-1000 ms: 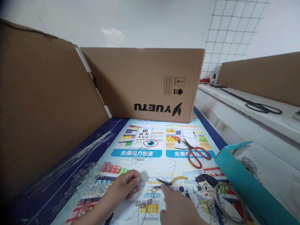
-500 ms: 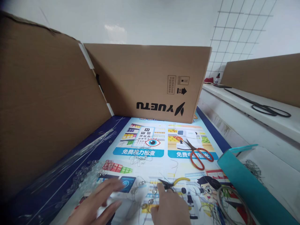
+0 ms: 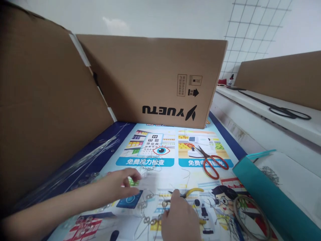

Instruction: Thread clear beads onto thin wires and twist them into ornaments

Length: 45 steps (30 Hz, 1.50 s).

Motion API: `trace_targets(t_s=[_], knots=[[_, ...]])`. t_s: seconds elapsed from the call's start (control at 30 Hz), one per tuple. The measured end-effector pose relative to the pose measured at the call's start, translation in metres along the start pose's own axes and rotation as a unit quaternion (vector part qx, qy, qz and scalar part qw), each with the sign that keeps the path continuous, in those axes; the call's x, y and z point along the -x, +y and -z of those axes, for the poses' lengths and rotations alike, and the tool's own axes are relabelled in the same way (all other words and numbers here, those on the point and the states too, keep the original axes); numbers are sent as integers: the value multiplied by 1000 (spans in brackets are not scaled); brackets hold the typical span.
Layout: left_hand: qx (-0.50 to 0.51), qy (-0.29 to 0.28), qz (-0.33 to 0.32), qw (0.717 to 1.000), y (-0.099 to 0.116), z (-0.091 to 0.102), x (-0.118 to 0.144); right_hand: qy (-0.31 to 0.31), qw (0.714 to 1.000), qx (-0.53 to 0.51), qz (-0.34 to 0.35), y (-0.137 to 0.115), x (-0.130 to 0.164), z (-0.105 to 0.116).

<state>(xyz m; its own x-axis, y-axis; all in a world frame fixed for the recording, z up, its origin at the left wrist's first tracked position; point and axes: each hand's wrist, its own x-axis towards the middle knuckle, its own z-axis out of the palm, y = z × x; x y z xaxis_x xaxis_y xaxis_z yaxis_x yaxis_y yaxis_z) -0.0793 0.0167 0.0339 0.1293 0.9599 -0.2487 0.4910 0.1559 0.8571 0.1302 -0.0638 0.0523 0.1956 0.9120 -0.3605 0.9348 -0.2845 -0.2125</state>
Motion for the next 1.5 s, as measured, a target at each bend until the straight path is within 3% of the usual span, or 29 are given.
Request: trace_targets(t_s=[0.07,0.17,0.27,0.43,0.53,0.6,0.73,0.83,0.9,1.03,1.1,1.17,1.3,1.5], knots=[[-57,-135,-18,989,11,-26,-9,-6,999,-12,-36,-5,1,0],[-47,-194,1,980,14,-56,-17,-19,997,-48,-57,-9,-1,-5],[-23,-200,16,979,6,-64,-13,-3,990,-115,-80,-10,-5,-13],[104,-180,64,976,-16,-57,-2,56,966,-241,-81,-7,-9,-30],[195,-156,85,965,-25,-57,2,80,942,-290,-149,-5,-12,-39],[241,-145,95,955,-25,-59,4,64,931,-318,-170,-4,-14,-41],[281,-144,87,945,-19,-60,8,-14,930,-358,-79,-5,-14,-34],[275,-148,64,948,-15,-55,9,-21,919,-392,-28,-8,-9,-22],[259,-150,58,952,-13,-51,10,-19,894,-445,-53,-12,-7,-15],[235,-151,37,959,-11,-41,15,-41,799,-581,-148,-20,-7,-13],[251,-175,26,952,-8,-38,19,-41,775,-611,-158,-23,-10,-14],[279,-193,32,940,-5,-36,22,-22,776,-614,-145,-24,-11,-15],[323,-162,55,931,-2,-37,26,27,803,-588,-94,-26,-11,-16],[334,-131,58,932,-5,-38,27,23,837,-546,-31,-24,-7,-22]])
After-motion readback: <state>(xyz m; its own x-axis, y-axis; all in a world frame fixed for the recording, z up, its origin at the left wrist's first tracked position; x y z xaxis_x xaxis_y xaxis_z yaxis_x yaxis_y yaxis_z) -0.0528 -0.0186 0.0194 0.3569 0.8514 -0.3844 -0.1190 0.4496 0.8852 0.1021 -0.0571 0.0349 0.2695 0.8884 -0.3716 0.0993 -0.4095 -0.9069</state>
